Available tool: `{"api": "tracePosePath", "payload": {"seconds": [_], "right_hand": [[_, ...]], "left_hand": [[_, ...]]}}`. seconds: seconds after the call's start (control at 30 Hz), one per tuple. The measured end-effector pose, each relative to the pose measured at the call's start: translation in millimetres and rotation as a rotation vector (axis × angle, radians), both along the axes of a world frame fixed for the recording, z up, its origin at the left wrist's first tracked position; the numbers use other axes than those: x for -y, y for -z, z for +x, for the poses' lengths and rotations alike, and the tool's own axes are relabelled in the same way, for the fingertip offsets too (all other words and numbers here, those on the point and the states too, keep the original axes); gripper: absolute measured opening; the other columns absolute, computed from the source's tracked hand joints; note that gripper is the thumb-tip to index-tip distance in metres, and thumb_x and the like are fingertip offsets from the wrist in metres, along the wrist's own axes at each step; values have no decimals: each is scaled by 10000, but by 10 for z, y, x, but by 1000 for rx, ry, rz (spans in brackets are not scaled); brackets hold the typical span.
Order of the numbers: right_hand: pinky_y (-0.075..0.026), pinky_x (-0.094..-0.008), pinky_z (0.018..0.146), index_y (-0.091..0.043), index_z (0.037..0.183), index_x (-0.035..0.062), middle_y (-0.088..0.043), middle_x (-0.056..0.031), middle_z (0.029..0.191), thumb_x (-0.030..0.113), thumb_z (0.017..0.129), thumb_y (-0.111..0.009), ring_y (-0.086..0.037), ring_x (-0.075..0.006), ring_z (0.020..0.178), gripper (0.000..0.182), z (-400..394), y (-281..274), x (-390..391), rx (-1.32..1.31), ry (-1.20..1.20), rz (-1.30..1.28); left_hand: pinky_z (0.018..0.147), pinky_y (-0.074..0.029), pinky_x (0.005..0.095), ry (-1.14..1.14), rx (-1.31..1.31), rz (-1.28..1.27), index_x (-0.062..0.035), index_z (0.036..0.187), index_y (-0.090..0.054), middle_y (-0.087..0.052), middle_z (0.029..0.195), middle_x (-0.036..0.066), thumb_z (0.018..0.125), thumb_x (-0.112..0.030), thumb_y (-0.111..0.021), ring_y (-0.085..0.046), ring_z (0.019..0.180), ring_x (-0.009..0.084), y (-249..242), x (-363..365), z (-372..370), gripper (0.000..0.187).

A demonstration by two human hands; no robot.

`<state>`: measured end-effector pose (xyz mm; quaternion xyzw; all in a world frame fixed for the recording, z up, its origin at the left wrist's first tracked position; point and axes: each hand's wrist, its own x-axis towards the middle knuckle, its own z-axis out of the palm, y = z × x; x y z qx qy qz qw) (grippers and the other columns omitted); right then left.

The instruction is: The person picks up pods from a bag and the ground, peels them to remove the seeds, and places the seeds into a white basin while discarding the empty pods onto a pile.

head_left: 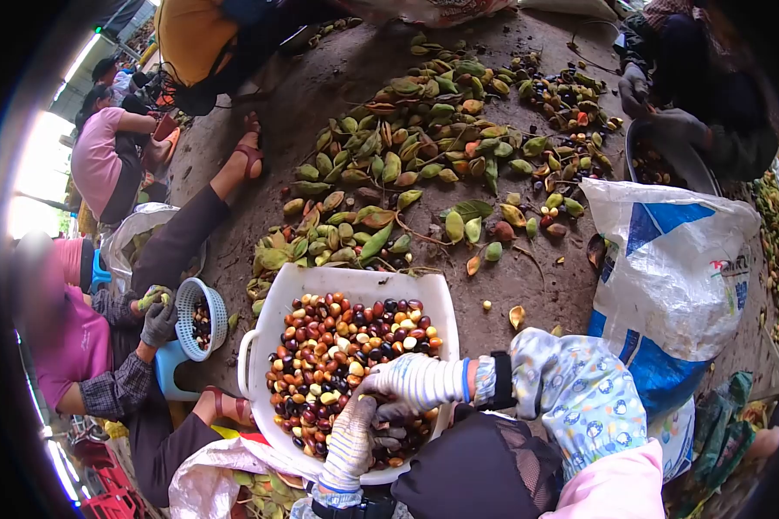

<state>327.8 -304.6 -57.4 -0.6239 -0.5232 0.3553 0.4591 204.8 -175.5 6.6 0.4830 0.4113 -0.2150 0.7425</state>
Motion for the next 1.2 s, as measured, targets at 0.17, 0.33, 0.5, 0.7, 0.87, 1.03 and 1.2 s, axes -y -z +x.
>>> {"api": "tracePosePath", "payload": {"seconds": [0.17,0.33,0.5,0.7,0.87,1.03,1.2], "right_hand": [[-497,-420,620,-485,1134,64,-565,-142,957,191,733,-647,-612,-332,806,451,-96,-177,-306,222,66,-10],[-494,-433,590,-532,999,32,-577,-146,889,141,745,-624,-622,-339,745,291,-79,-281,-533,379,-1,5],[-473,-458,767,-504,1172,126,-511,-167,1170,394,810,-624,-545,-369,1003,466,-117,-260,-715,32,-117,139],[-458,-436,843,-595,1098,108,-550,-176,1167,348,771,-678,-541,-345,1035,414,108,-9,-480,133,-92,238],[-410,-413,937,-538,1179,149,-499,-112,1259,74,564,-696,-492,-353,1119,640,1272,595,98,749,710,-419],[-244,-494,1054,-443,1302,233,-308,-93,1438,104,476,-804,-301,-338,1315,911,1739,887,414,821,554,-988],[-265,-477,1032,-541,1204,199,-481,-69,1313,178,575,-767,-394,-277,1257,669,1785,637,457,751,477,-1007]], "left_hand": [[615,-536,263,-18,143,206,-19,1190,-464,-593,988,78,940,-284,-460,-621,766,135,83,-192,-28,364],[612,-535,264,-48,138,224,-14,1158,-477,-616,913,87,924,-284,-509,-626,754,144,31,-410,-209,358],[643,-531,277,-33,-55,528,-10,1152,-517,-634,905,110,868,-266,-594,-645,809,208,-516,-700,-500,390],[879,-432,401,825,-223,1543,-33,1236,-499,-570,1156,189,906,-201,-527,-548,1025,361,-1139,-1892,-1837,372],[862,-443,357,804,35,1750,7,1205,-483,-575,1082,169,802,-106,-593,-571,964,286,-1145,-1873,-1824,434],[908,-416,335,444,60,1272,35,1164,-523,-591,1087,191,748,-40,-624,-562,1027,259,-1067,-966,-805,434],[784,-498,305,525,207,1084,6,1131,-573,-643,963,145,804,-139,-663,-622,896,215,-793,-539,-230,369]]}}
